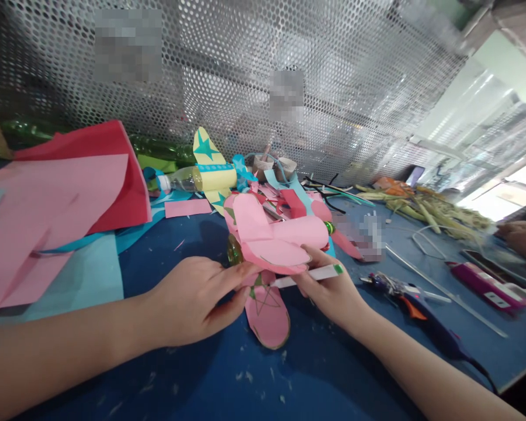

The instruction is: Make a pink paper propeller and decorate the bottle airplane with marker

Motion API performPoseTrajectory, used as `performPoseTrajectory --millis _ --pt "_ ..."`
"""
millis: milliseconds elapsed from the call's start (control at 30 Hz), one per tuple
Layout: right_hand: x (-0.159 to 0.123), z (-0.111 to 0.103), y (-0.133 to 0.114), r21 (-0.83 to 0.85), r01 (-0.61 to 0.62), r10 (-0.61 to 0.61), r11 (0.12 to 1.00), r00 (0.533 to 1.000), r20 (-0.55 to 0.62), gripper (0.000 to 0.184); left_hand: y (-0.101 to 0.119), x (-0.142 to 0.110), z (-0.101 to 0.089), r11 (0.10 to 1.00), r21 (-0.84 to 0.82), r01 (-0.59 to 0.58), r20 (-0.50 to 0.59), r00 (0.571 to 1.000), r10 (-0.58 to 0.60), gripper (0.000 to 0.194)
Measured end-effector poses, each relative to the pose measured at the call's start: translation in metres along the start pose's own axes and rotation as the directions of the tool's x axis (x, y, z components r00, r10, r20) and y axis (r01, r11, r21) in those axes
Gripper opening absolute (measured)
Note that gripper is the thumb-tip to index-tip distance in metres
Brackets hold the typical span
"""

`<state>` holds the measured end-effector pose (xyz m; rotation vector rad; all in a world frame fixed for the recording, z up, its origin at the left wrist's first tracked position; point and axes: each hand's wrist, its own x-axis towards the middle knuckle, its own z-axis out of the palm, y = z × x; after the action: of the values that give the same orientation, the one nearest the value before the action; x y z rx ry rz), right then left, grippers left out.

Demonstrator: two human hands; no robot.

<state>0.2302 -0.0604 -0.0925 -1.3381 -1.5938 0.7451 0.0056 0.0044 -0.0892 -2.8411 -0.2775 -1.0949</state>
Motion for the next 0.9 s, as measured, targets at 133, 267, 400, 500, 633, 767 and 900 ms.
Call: performPoseTrajectory --millis 133,267,400,500,633,767,900 --pt "-0.0004 0.0007 0.0006 0.009 -0.003 0.003 1.0 1.0 0.03 0.021 -0.0003 -0.0021 -0.0006 1.0 -0.013 -0.004 -0.006 1.0 0.004 0.022" --pt "-0.0003 0.0008 -0.0016 -0.002 0.008 -0.008 1.0 1.0 0.006 0.021 0.0001 -0.0026 -0.0004 1.0 -0.006 0.0 0.0 1.0 0.0 0.023" --pt "0.0002 0.0001 -0.0045 -0.023 -0.008 0.009 1.0 0.999 0.033 0.021 0.0004 -0.0008 -0.0006 1.0 0.001 0.014 0.017 1.0 -0.014 0.022" --pt "0.0003 -0.0007 -0.0067 -0.027 -0.006 0.007 1.0 1.0 0.019 0.021 0.0004 0.0002 -0.0012 1.0 0.016 0.001 0.0 1.0 -0.001 0.021" --pt "0.0006 -0.0007 -0.0069 -0.03 -0.001 0.002 1.0 0.999 0.039 0.021 0.0003 0.0015 -0.0015 1.0 0.022 -0.011 -0.016 1.0 0.011 0.02" --pt "0.0011 0.0001 -0.0034 -0.025 -0.013 0.013 1.0 1.0 0.022 0.021 0.0 0.0025 -0.0003 1.0 -0.004 -0.008 -0.019 1.0 0.008 0.017" --pt "0.001 -0.001 -0.0037 -0.027 -0.003 0.004 1.0 0.999 0.04 0.02 -0.0008 0.0018 0.0006 1.0 -0.018 -0.005 -0.02 1.0 0.004 0.015"
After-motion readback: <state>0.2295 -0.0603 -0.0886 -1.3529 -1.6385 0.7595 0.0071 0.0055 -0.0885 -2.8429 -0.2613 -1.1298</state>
